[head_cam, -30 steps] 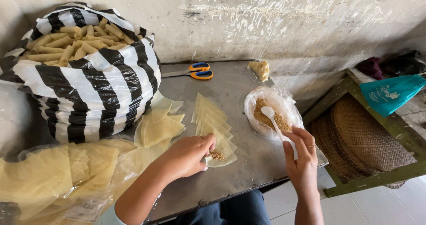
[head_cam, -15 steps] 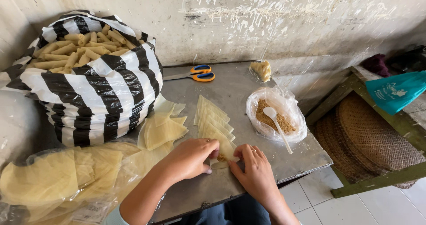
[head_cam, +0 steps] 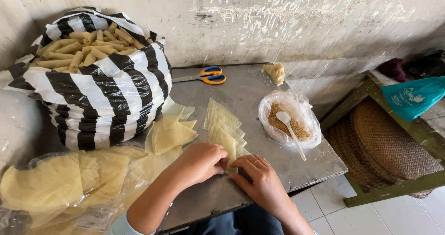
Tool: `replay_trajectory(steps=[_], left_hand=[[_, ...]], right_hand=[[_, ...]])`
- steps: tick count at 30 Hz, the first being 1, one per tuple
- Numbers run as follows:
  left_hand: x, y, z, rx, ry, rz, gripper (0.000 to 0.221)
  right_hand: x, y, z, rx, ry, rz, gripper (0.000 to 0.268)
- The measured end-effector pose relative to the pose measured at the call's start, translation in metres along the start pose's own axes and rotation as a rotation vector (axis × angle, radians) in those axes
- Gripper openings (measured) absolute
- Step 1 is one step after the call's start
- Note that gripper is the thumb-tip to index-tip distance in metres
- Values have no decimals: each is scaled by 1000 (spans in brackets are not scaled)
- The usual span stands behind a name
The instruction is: The person places a filling onto a wrapper, folds the edges over, and rolls it into a cylinder, repeating this for several wrappers.
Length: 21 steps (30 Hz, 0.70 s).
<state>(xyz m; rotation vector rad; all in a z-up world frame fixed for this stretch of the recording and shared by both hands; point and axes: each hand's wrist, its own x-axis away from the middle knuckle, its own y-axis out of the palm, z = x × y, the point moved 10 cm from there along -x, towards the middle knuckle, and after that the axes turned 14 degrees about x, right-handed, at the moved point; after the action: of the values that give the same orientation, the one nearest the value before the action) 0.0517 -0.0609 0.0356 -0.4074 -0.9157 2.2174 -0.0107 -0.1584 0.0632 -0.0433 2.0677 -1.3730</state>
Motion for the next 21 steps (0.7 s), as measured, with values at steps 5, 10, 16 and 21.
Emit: replay_trajectory(steps=[5, 10, 16, 21], left_hand=[[-4, -5, -11, 90, -27, 71, 12], [-10, -4, -34, 241, -120, 140, 14], [-17, -1, -49, 267, -147, 204, 18], [-15, -4, -50, 277, -166, 239, 18]], right_hand=[[-5, 0, -11, 90, -89, 32, 17], [-25, 16, 0, 65, -98, -78, 11], [-36, 41, 34, -56, 91, -315, 22], [-35, 31, 29, -33, -51, -180, 13]])
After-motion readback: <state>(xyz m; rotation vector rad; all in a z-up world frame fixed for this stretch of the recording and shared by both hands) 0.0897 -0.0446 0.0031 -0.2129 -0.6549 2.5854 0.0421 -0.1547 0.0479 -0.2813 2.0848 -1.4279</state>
